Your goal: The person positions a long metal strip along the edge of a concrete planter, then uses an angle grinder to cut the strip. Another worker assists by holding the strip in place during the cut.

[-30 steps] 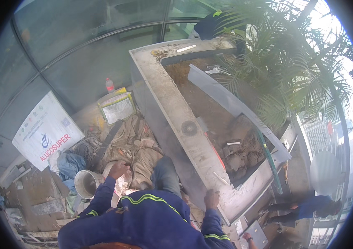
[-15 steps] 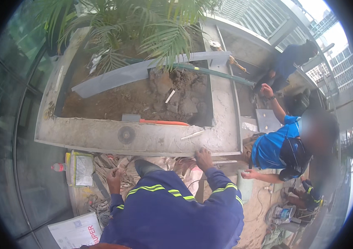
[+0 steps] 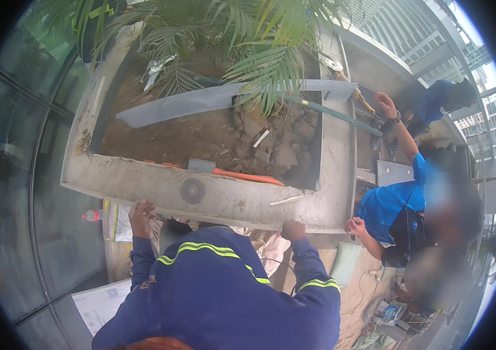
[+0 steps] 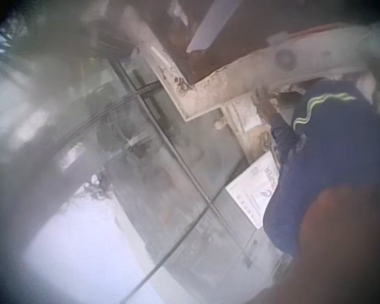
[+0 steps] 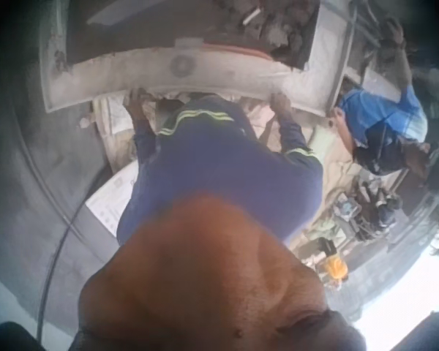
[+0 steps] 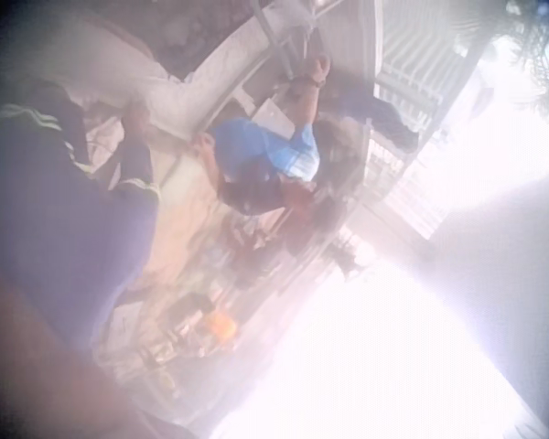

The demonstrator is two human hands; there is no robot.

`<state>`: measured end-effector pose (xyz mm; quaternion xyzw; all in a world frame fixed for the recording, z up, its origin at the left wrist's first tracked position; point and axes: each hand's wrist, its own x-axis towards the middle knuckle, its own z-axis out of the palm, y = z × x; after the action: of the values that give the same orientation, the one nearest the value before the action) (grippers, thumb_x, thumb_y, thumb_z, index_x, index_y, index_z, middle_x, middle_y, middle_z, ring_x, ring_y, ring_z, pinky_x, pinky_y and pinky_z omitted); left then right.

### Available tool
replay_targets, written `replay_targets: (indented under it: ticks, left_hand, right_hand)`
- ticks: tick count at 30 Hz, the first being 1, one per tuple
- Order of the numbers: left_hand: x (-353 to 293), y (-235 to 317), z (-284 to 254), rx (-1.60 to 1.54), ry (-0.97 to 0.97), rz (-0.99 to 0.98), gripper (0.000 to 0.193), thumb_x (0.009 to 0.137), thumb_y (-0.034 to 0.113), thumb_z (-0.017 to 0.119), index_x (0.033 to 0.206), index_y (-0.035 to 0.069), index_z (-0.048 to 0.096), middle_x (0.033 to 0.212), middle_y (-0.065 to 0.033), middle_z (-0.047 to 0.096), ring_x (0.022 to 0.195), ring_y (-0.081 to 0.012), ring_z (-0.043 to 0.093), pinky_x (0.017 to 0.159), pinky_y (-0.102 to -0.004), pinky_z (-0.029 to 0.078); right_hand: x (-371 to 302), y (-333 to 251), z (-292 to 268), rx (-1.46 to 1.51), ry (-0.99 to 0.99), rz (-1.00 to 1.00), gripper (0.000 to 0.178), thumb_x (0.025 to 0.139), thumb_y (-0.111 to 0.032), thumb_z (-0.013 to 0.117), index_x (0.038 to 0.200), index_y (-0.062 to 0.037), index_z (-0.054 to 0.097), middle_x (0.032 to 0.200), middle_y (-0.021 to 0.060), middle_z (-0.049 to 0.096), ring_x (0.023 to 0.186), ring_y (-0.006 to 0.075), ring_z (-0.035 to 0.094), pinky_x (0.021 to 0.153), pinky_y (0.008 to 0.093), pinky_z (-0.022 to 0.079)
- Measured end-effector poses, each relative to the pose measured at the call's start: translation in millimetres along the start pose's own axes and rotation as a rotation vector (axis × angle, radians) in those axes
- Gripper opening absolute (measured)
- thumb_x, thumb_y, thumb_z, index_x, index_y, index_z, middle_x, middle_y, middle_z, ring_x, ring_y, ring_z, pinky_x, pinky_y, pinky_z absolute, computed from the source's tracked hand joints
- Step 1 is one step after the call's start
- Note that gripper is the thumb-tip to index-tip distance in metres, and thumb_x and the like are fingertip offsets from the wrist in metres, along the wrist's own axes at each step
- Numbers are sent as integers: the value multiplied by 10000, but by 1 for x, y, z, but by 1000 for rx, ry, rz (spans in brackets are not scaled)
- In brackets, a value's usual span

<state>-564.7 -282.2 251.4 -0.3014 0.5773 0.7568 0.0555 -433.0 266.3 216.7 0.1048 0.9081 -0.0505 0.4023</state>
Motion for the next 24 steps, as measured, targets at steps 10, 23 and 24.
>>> replay_targets:
  ticks: [10,23,24]
  left_hand:
    - [198,63,73,-553,-210,-228,1050,867,528,798,1526,-89,261,1465,-269,432,1318,-385,511,1107,-539,448]
    - [295,10,283,-844,-51,-383,1219,858,717,699,1612,-46,120,1636,-275,213,1529,-430,238,1220,-610,274]
    - [309,7,289,-871,8,-441,1205,830,781,674,1622,19,179,1634,-255,252,1523,-425,259,1199,-659,266]
  right_hand:
    - [192,-58,-270,1453,759,-407,611,974,-483,686,1311,23,631,1134,131,695,1026,214,666,869,358,532]
    - [288,35,-312,1591,917,-78,654,967,-517,654,1368,-23,498,1364,184,521,1130,262,610,903,446,526]
    - [281,37,-309,1598,909,-59,651,965,-516,655,1364,-26,501,1359,181,524,1124,262,610,899,447,525]
